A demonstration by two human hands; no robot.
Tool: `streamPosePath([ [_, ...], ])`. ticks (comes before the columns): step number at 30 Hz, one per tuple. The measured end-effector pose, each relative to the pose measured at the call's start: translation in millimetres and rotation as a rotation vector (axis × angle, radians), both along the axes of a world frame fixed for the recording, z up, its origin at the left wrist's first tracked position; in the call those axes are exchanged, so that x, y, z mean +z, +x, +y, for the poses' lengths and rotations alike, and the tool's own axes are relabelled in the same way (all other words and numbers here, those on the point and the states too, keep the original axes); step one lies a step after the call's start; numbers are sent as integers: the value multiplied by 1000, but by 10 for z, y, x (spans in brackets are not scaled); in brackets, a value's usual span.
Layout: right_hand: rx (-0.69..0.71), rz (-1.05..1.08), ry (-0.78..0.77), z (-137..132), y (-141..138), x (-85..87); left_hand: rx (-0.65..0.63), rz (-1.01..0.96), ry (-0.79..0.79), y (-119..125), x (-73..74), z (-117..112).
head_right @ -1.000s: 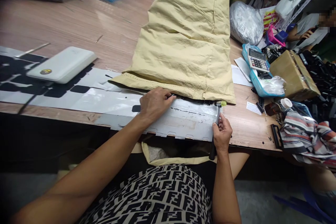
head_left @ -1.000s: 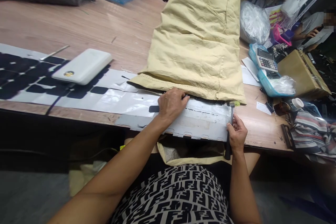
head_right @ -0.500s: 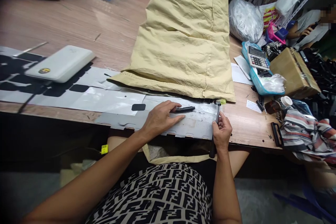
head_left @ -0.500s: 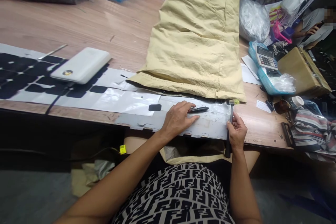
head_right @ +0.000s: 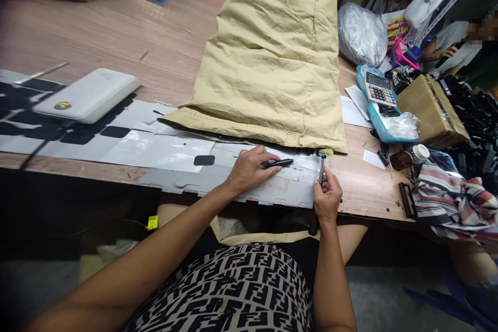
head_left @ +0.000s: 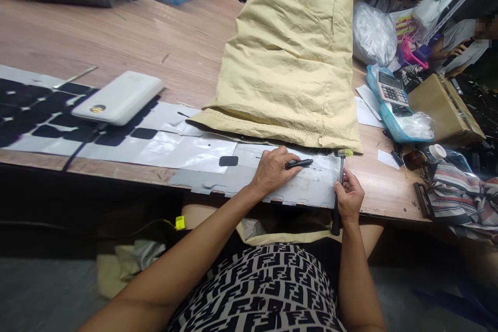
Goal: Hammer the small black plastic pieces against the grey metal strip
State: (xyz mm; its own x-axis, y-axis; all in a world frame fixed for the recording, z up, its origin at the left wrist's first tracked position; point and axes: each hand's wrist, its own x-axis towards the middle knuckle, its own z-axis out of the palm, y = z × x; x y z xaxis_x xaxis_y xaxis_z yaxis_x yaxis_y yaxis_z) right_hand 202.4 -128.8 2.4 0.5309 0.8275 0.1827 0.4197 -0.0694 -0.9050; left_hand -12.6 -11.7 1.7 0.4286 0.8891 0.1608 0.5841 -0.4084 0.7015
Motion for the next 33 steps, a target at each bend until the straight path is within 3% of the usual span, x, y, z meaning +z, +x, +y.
streamPosePath([
  [6,49,-128,30,-63,-156,179,-35,-82,-75,-40,12,55],
  [11,267,-267,29,-137,-392,334,-39,-93,-105,-42,39,53],
  [15,373,-324,43,-149,-485,313,-33,-102,-117,-32,49,52],
  [24,389,-355,61,-149,-525,320,-8,-61,-121,-3,72,45],
  [33,405,-389,85,-159,-588,368,19,-174,-294,-2,130,109],
])
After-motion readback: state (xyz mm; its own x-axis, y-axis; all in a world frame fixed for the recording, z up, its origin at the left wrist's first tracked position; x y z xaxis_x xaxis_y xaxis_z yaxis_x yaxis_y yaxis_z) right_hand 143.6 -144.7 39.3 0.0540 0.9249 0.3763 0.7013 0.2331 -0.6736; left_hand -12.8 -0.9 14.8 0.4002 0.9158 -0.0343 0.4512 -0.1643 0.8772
